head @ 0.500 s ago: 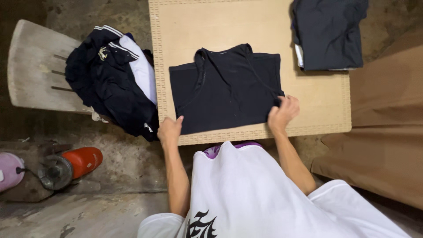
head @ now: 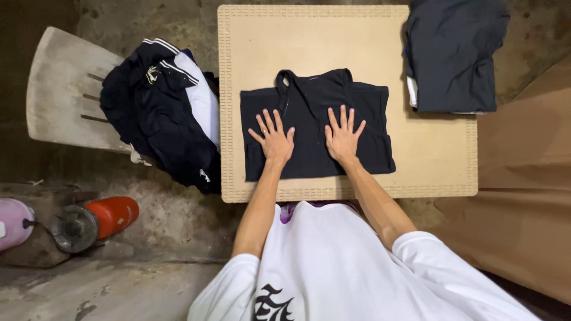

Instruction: The person folds several garments one by one on a small table. They smooth each item, fold the sides and bottom, and stack the finished pieces. The items include dark shirts, a polo shirt, and a white t-shirt.

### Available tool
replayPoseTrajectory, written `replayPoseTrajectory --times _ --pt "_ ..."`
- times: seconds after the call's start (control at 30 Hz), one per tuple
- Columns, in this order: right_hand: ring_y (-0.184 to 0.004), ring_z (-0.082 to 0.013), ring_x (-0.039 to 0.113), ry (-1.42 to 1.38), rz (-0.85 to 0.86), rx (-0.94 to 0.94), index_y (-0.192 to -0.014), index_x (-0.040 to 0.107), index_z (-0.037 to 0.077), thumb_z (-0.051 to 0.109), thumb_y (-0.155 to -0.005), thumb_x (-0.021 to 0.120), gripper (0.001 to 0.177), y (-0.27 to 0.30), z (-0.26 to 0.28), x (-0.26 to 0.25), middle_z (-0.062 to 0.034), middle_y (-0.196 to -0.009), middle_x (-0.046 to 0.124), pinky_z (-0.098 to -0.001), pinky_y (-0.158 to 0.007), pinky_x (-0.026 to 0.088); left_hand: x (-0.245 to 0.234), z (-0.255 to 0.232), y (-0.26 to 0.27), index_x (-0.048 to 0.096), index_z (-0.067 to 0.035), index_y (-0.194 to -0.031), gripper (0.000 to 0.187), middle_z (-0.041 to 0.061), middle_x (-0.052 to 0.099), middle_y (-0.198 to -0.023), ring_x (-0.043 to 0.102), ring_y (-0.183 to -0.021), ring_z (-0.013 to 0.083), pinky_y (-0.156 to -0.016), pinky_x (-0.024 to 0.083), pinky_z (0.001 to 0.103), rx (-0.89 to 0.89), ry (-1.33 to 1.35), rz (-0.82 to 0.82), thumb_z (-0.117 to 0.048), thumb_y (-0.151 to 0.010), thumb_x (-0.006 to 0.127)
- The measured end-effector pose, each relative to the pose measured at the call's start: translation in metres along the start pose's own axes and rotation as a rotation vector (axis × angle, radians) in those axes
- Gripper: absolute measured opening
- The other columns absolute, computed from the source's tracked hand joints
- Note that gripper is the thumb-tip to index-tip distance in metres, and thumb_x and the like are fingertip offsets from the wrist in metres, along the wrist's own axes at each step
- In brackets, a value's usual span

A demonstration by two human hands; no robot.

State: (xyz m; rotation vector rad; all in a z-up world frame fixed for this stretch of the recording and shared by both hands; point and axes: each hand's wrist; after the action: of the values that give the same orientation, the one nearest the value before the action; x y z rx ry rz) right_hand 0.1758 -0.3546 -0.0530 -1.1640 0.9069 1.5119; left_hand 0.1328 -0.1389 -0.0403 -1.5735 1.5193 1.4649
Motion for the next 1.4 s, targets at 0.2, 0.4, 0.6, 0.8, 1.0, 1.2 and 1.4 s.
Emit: replayPoseTrajectory --times 0.2,0.4,0.6,0.8,1.0,1.2,1.4 --pt "-0.158 -0.0408 0.008 -0.011 0.035 0.016 -0.164 0.029 0.029 0.043 -0.108 0.044 0.06 -0.018 -0.011 -0.002 -0.0128 -0.173 0.015 -0.0769 -0.116 0.001 0.004 0.005 -0.037 0.008 -0.015 -0.166 0.076 0.012 -0.004 -0.173 -0.009 -0.158 0.038 -0.118 -0.007 0.074 0.011 0.028 -0.094 -0.055 -0.107 0.035" --pt "-0.158 -0.0396 0.004 0.008 0.081 0.027 -0.165 0.028 0.03 0.045 -0.107 0.042 0.062 -0.053 -0.011 -0.005 -0.0116 -0.173 0.013 -0.0788 -0.115 -0.001 -0.001 -0.003 -0.057 0.007 -0.014 -0.166 0.078 0.012 -0.005 -0.172 -0.01 -0.157 0.0374 -0.117 -0.008 0.072 -0.031 0.015 -0.101 -0.056 -0.106 0.033" --pt "-0.159 -0.0378 0.002 0.008 0.135 -0.041 -0.165 0.026 0.031 0.049 -0.106 0.043 0.064 -0.086 -0.024 -0.015 -0.0099 -0.174 0.008 -0.0782 -0.115 -0.001 -0.009 -0.005 -0.085 0.008 -0.016 -0.166 0.077 0.01 -0.004 -0.173 -0.01 -0.158 0.0357 -0.119 -0.009 0.07 -0.052 0.028 -0.102 -0.056 -0.106 0.034" --pt "-0.159 -0.0364 0.0 0.028 0.144 -0.049 -0.165 0.025 0.031 0.05 -0.105 0.042 0.065 -0.109 -0.025 -0.016 -0.0098 -0.174 0.008 -0.0769 -0.116 -0.001 -0.015 -0.01 -0.107 0.008 -0.015 -0.166 0.077 0.011 -0.004 -0.173 -0.011 -0.158 0.0359 -0.119 -0.009 0.07 -0.051 0.004 -0.123 -0.056 -0.106 0.033" --pt "-0.159 -0.0381 0.001 0.016 0.132 -0.076 -0.165 0.026 0.028 0.049 -0.106 0.042 0.065 -0.128 -0.029 -0.016 -0.0122 -0.173 0.01 -0.0768 -0.116 0.0 -0.028 -0.01 -0.128 0.013 -0.013 -0.165 0.077 0.012 -0.001 -0.172 -0.009 -0.157 0.0372 -0.118 -0.007 0.071 -0.023 0.102 -0.104 -0.053 -0.105 0.04" --pt "-0.16 -0.0396 0.011 0.072 -0.016 -0.096 -0.166 0.032 0.022 0.03 -0.101 0.051 0.068 -0.112 -0.012 -0.014 -0.0153 -0.174 0.018 -0.0727 -0.12 0.005 -0.032 0.031 -0.09 0.043 -0.007 -0.154 0.07 0.025 0.019 -0.169 0.011 -0.16 0.043 -0.125 0.018 0.063 -0.25 0.115 -0.463 -0.041 -0.097 0.064" --pt "-0.158 -0.0392 0.016 -0.049 0.03 -0.167 -0.163 0.034 0.018 0.033 -0.105 0.05 0.062 -0.07 0.033 -0.003 -0.0173 -0.17 0.022 -0.0682 -0.122 0.009 -0.031 0.063 -0.016 0.054 0.001 -0.131 0.064 0.034 0.029 -0.157 0.017 -0.148 0.05 -0.11 0.02 0.067 -0.337 0.149 -0.491 -0.043 -0.089 0.075"
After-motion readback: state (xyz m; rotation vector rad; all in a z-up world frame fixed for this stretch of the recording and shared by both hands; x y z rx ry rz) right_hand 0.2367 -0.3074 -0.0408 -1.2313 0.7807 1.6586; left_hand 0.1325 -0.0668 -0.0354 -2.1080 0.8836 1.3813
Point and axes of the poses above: each hand's wrist, its own y-axis away from the middle knuckle, its own x-axis out of the palm, z = x × y
